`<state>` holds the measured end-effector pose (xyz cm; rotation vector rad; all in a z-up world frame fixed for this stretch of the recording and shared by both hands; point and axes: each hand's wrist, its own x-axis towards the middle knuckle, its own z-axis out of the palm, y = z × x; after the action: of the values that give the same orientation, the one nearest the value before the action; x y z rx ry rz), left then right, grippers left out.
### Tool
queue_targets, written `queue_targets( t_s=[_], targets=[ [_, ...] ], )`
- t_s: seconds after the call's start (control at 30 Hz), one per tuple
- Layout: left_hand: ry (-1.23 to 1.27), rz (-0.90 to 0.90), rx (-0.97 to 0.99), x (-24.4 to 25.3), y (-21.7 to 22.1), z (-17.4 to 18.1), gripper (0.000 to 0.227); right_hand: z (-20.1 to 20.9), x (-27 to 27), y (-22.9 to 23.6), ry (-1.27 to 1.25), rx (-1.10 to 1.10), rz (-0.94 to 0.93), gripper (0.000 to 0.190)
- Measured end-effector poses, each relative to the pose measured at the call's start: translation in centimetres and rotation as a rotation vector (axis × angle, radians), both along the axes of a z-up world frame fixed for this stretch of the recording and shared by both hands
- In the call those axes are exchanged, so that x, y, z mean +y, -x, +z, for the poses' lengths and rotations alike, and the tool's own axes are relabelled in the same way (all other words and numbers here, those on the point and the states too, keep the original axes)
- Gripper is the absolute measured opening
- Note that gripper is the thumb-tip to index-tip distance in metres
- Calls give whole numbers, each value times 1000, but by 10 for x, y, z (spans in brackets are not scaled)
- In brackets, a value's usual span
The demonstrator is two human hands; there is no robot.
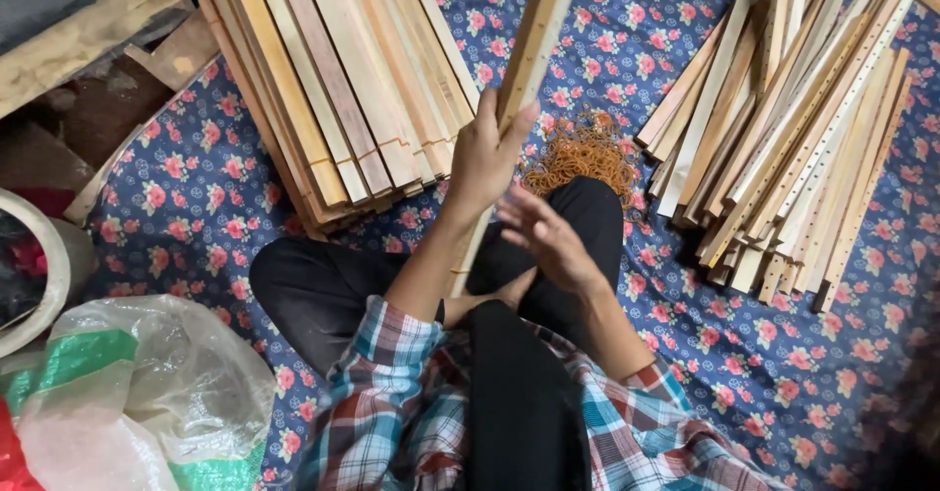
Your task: The person sits on a mat on the floor and sorts long thin wooden strips. They pick up strips one at a time, hold and turn them to look them over, and place them onto a growing stack beside them, occasionally reaching toward a pile of fibrous material between the stacks.
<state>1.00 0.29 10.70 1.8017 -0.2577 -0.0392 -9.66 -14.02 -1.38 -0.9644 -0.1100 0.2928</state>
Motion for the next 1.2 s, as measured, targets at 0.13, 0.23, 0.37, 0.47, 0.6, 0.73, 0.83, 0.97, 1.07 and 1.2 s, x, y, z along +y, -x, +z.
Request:
queue_targets(
  t_s=[0.13,0.23,0.37,0.47,0.6,0.73,0.83,0.97,1.07,1.2],
  targets=[
    [-269,61,-165,30,39,-5,49,23,-52,-49,114,-47,-239,85],
    [-501,144,-418,51,62,-31,46,38,-85,-81,177,-116,-431,81],
    [-697,216,-462,79,91,-62,43,31,-100,-97,-32,3,-647,74],
    [-753,255,-434,98,103,-92,44,27,-93,-99,73,-6,-650,69],
    [-820,263,-419,115,113,-115,44,6,-81,-97,190,-23,-632,46],
    [-845,271,-412,117,119,-131,47,8,-72,-93,221,54,-661,45],
    [-856,284,-396,109,116,-124,46,-8,-77,-94,222,110,-656,47],
    [-845,75,-98,65,85,-101,64,-32,-82,-88,155,218,-673,47],
    [-749,-100,19,8,46,-132,68,-52,-85,-81,120,289,-671,49],
    [-616,-331,347,-48,1,-194,60,-65,-92,-76,109,366,-663,49]
  ],
)
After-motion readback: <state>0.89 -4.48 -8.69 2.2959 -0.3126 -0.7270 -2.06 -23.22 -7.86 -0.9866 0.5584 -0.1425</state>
